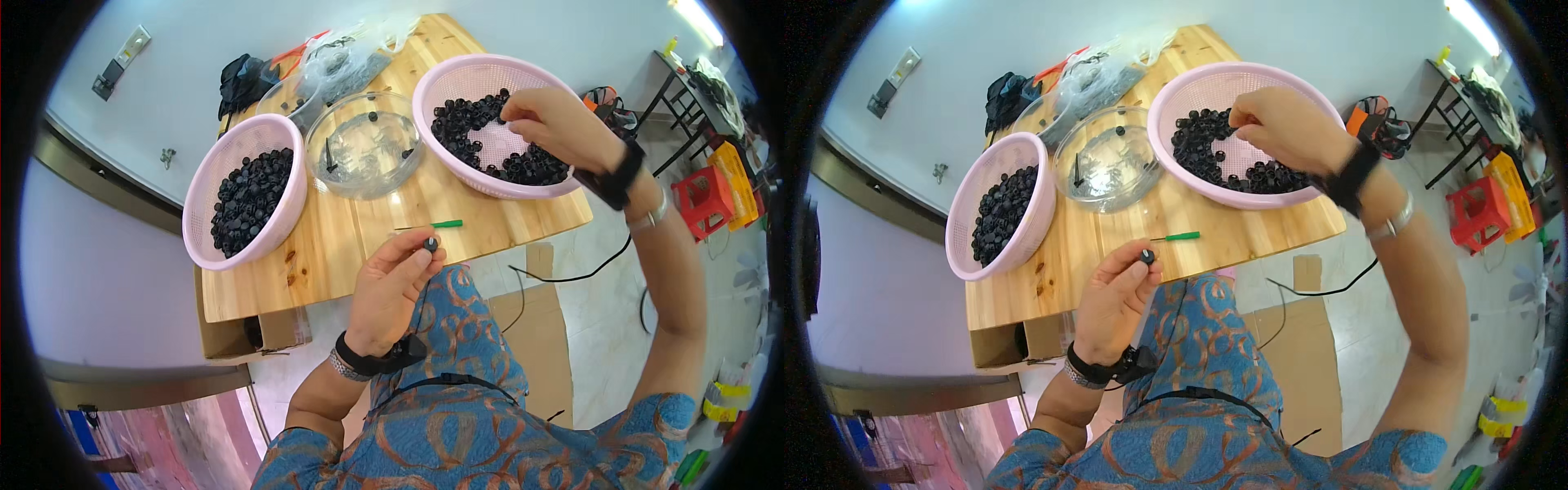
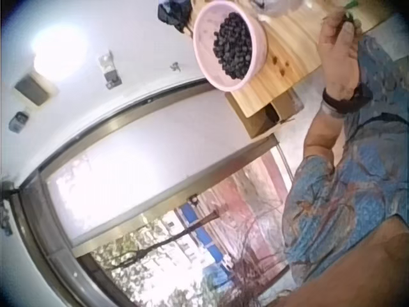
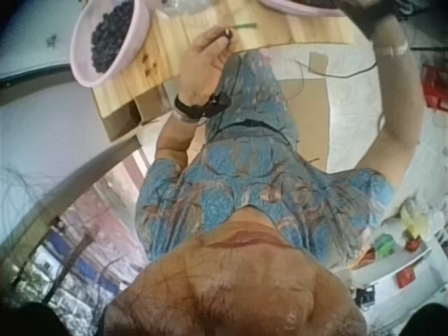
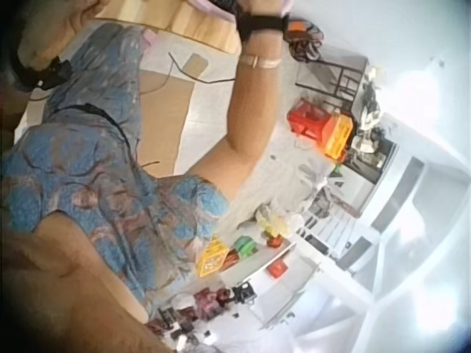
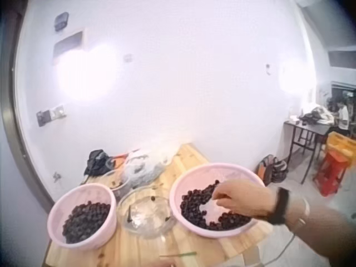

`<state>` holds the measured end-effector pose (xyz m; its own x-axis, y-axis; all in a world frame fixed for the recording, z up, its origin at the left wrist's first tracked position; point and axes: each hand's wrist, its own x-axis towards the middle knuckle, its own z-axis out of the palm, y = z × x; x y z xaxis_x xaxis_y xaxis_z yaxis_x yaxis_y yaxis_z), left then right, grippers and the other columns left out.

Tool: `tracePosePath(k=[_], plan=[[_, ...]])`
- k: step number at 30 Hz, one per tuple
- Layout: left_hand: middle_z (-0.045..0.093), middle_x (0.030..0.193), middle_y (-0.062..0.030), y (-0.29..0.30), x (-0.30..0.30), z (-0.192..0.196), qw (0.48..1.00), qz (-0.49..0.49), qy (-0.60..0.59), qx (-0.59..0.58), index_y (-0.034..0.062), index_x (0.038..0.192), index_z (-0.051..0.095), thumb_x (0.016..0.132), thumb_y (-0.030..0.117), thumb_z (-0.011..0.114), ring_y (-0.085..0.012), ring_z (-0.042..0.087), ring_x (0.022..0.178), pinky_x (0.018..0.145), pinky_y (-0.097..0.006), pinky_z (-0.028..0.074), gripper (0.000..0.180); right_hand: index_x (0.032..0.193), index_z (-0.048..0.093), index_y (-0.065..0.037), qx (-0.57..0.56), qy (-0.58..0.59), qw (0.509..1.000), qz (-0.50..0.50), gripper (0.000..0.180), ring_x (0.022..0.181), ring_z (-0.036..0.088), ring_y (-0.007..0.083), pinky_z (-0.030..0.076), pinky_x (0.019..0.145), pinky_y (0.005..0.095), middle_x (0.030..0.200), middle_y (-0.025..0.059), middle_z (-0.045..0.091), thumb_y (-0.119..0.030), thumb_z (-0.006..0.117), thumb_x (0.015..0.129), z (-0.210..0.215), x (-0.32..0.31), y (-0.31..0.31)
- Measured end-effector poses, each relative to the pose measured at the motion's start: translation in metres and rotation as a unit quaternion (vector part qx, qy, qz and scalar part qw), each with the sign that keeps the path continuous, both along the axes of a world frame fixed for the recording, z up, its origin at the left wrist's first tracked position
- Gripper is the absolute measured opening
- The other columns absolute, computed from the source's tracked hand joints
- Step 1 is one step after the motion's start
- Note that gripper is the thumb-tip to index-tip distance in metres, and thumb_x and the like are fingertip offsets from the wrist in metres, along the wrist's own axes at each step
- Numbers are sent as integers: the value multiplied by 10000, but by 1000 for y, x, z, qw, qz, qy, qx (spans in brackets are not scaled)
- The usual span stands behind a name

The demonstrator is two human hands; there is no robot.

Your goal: Assembling small black plastic components by hand on a wooden table.

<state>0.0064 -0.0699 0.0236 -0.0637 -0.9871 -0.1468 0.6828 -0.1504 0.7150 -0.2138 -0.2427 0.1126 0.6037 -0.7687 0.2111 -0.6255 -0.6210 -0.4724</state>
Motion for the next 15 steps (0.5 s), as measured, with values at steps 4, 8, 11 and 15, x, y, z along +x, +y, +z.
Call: tracePosePath(k=[4, 8, 11, 15], plan=[[579, 1007, -63, 3, -1, -2, 999, -24, 17, -10, 14, 1093, 530, 842, -5, 523, -148, 573, 918, 832, -262, 469, 252, 897, 591, 27, 133, 158, 978, -34, 214, 720, 591, 182, 469, 641, 283, 738, 112, 596, -103, 602, 728, -17, 20, -44], [581, 1012, -65, 6, 4, -3, 999, -26, 39, -11, 21, 1087, 531, 839, -2, 529, -145, 572, 920, 837, -263, 465, 250, 915, 618, 12, 95, 276, 956, -8, 276, 799, 607, 267, 478, 710, 343, 814, 148, 626, -117, 647, 673, -54, 44, -76], [581, 1018, -63, 7, 11, -1, 999, -13, 42, 2, 26, 1085, 531, 836, 0, 534, -139, 568, 918, 836, -263, 462, 250, 905, 629, 7, 91, 313, 945, 18, 276, 815, 604, 293, 475, 730, 357, 854, 167, 632, -105, 650, 654, -69, 51, -86], [572, 1024, -77, 6, 19, -3, 999, 9, 40, 14, 13, 1091, 520, 840, -4, 519, -137, 566, 913, 816, -245, 472, 252, 878, 634, 15, 54, 302, 951, 35, 271, 816, 608, 289, 473, 727, 359, 855, 186, 629, -81, 646, 625, -71, 51, -86]])
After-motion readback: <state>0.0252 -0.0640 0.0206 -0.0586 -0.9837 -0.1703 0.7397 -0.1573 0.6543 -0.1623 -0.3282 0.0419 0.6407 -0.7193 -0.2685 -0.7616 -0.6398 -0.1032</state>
